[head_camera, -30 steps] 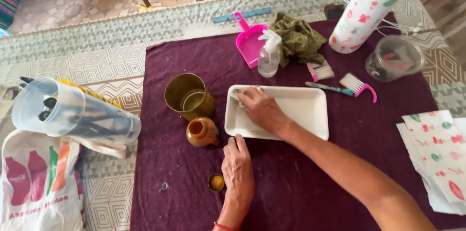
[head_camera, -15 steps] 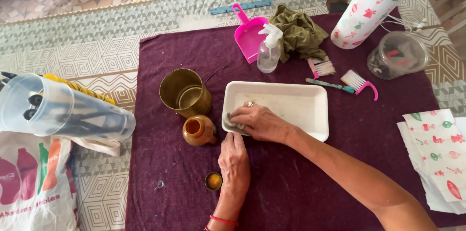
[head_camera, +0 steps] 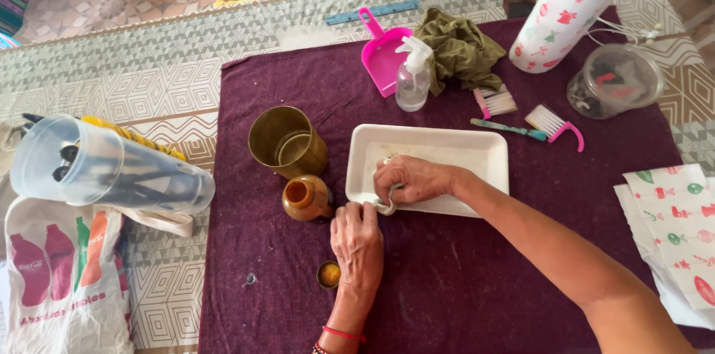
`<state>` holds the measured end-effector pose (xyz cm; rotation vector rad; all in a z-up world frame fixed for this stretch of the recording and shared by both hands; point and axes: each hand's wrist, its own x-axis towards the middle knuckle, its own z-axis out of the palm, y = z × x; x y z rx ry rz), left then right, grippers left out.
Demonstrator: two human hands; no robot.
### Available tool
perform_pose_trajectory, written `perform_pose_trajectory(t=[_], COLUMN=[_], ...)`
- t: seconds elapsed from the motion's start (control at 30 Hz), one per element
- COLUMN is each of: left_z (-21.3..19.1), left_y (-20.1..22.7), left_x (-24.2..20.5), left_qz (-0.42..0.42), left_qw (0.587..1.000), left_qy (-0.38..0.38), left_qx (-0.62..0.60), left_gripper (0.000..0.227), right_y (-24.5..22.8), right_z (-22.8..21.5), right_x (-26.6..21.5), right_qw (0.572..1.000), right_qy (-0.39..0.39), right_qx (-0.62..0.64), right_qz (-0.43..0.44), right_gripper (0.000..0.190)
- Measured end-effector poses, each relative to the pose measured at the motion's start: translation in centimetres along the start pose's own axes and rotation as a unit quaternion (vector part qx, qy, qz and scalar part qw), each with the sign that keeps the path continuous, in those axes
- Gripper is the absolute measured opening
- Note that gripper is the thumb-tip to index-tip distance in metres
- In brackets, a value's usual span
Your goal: Cleaning a small metal container and a bottle using a spray, cloth, and brush
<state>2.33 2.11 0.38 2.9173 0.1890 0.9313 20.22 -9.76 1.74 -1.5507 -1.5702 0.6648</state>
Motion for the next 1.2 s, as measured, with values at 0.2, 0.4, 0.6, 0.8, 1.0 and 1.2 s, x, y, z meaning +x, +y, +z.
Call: perform_pose_trajectory(t=[0.2,0.4,0.6,0.8,1.0,1.2], left_z=[1.3,1.3,-0.7,-1.6,-0.9,2.2], left_y=[0.0,0.4,1.0,1.3,2.1,2.3], left_x=[-1.0,-1.1,0.4,-1.0,0.8,0.9], left_qz=[0.035,0.058,0.070,0.069,0.047,0.066], left_qw=[0.999,0.997,0.996,0.995,0.984,0.974], left_qy=[-0.034,-0.035,-0.040,-0.067,-0.168,-0.168], left_qx=[0.016,0.046,0.042,-0.015,0.027,0.135], left_gripper=[0.047,0.045,0.008,0.014,0.101,0.102], right_y=[1.3,1.3,-2.3,-2.3,-3.3,1.7], right_z=[-0.2,-1.3,-3.9,-6.2,-1.5,2.0], right_x=[-0.5,-5.0,-10.2,-10.9,-1.8,0.0], right_qw=[0.999,0.984,0.959,0.742,0.867,0.803], right_qy=[-0.030,-0.060,-0.069,-0.126,0.256,0.188], right_qx=[-0.016,-0.165,-0.248,-0.595,-0.427,-0.565], right_qz=[-0.001,-0.019,0.118,0.283,0.008,0.005], right_gripper=[0.022,0.012,0.029,0.013,0.014,0.007])
